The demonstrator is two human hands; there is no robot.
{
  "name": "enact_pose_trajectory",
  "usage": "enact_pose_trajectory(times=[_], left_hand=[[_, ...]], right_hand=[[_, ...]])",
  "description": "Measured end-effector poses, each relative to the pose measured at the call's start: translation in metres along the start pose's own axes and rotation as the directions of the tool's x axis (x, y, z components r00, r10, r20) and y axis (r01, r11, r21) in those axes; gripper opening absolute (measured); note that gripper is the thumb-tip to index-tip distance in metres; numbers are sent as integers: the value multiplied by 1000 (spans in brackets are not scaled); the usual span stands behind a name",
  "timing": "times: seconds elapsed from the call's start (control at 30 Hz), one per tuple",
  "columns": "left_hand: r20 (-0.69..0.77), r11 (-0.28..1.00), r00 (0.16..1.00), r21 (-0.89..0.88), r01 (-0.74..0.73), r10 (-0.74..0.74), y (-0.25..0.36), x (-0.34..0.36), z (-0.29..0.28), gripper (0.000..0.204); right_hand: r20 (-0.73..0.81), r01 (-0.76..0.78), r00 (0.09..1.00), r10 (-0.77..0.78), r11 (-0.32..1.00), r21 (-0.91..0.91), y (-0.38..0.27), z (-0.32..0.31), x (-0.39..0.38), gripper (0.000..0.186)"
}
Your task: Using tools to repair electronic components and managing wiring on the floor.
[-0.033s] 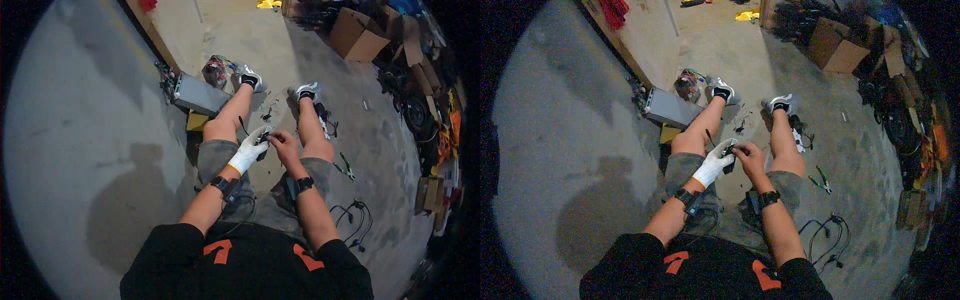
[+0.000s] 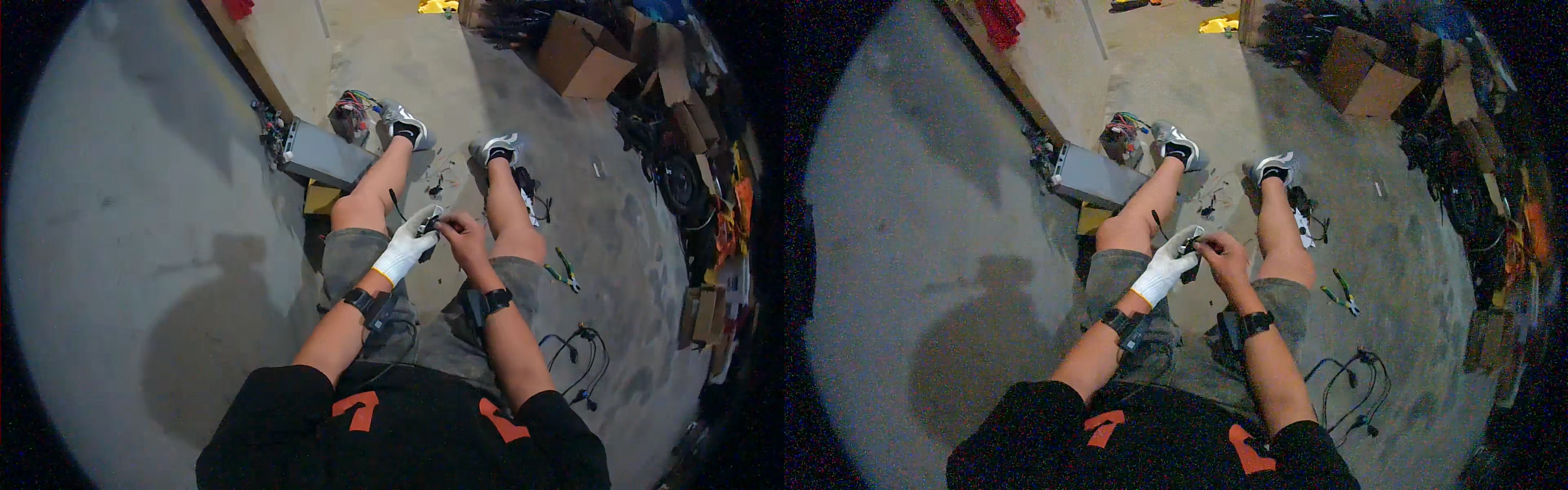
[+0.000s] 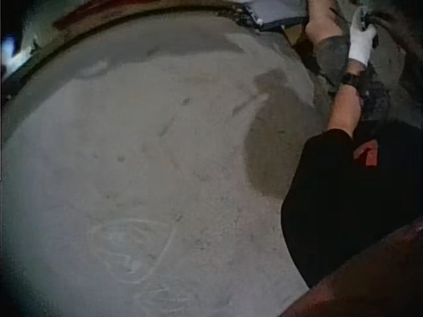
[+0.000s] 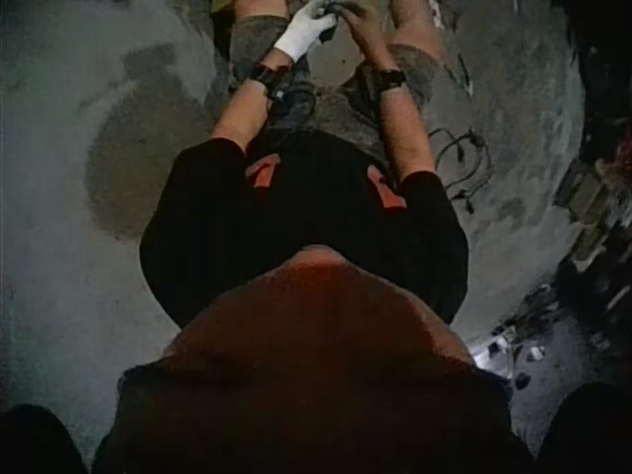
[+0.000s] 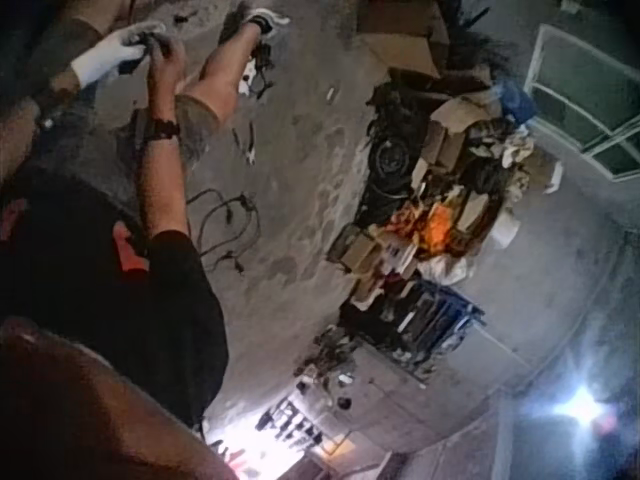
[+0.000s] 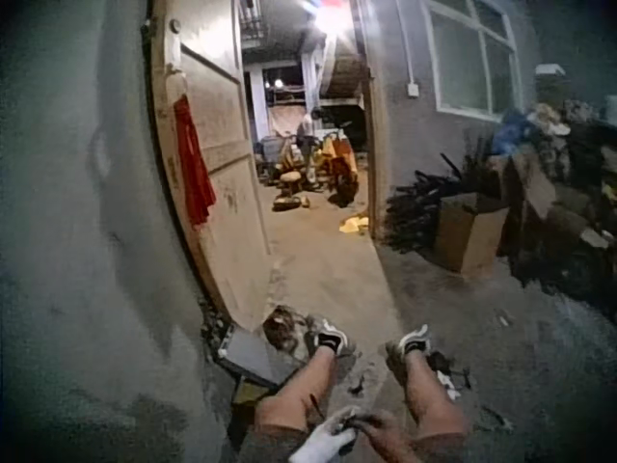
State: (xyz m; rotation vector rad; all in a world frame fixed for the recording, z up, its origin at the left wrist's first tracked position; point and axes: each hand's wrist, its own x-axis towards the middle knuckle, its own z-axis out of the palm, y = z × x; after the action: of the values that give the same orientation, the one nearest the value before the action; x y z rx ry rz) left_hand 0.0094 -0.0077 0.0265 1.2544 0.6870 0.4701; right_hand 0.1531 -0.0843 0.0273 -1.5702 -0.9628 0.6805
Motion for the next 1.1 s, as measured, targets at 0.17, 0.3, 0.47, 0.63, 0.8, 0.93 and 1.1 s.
enact_pose_trajectory(times=[0.17,0.3,0.47,0.63,0.8,0.93,1.1], left_hand=[[13,997,1000,-83,8,-7,-12,6,-2,57],[-31,996,999,70,46,-44,-11,8,1,54],[-59,999,998,-24,-23,21,-8,6,3,52],[-65,999,997,-34,-32,29,-12,7,-1,54],[-77,1000,997,26,7,-5,-2,6,6,56],[-90,1000,996,30,-8,10,-7,8,5,54],[-99,989,991,125,-72,85,-17,11,2,53]], right_hand=[[56,30,998,-31,999,22,4,4,1,14],[46,103,994,-104,994,35,11,5,2,11],[49,68,996,-69,997,30,4,5,-1,11],[40,45,998,-45,999,3,0,7,-1,11],[37,71,997,-70,996,-47,2,3,-1,11],[40,78,996,-76,994,-73,-1,3,-2,13],[59,191,982,-181,938,-288,-15,1,-5,14]])
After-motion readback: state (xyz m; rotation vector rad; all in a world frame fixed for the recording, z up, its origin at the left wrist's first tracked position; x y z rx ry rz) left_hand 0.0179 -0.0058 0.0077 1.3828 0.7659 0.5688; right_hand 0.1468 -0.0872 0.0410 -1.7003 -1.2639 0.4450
